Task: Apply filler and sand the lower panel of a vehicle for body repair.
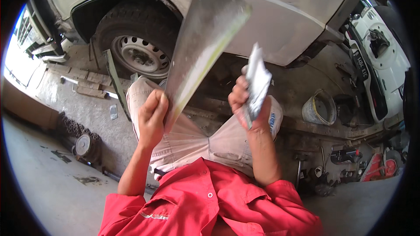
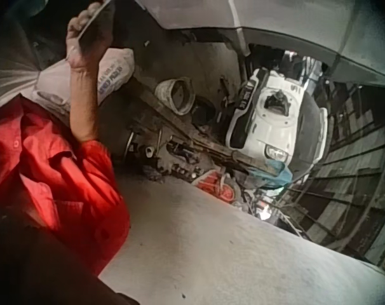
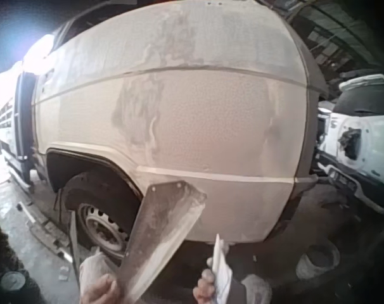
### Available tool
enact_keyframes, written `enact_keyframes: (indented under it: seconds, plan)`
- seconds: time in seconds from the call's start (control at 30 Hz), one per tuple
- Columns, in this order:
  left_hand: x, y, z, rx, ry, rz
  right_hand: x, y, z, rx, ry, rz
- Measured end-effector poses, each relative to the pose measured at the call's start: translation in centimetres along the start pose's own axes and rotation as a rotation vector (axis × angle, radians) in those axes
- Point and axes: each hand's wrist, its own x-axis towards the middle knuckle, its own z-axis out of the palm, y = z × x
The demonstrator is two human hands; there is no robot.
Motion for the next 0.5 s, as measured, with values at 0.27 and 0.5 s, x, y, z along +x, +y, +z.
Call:
enact_keyframes:
  seconds: [0.27, 0.5]
  plan:
    - [4.9, 2.2, 1.9, -0.643, -0.007, -0.009, -5.5, 10.9, -5.3, -0.150, 0.258, 0.460]
    - [4.7, 2.6, 3.9, -0.532, 0.103, 0.017, -5.2, 11.1, -3.6, -0.114, 0.221, 0.493]
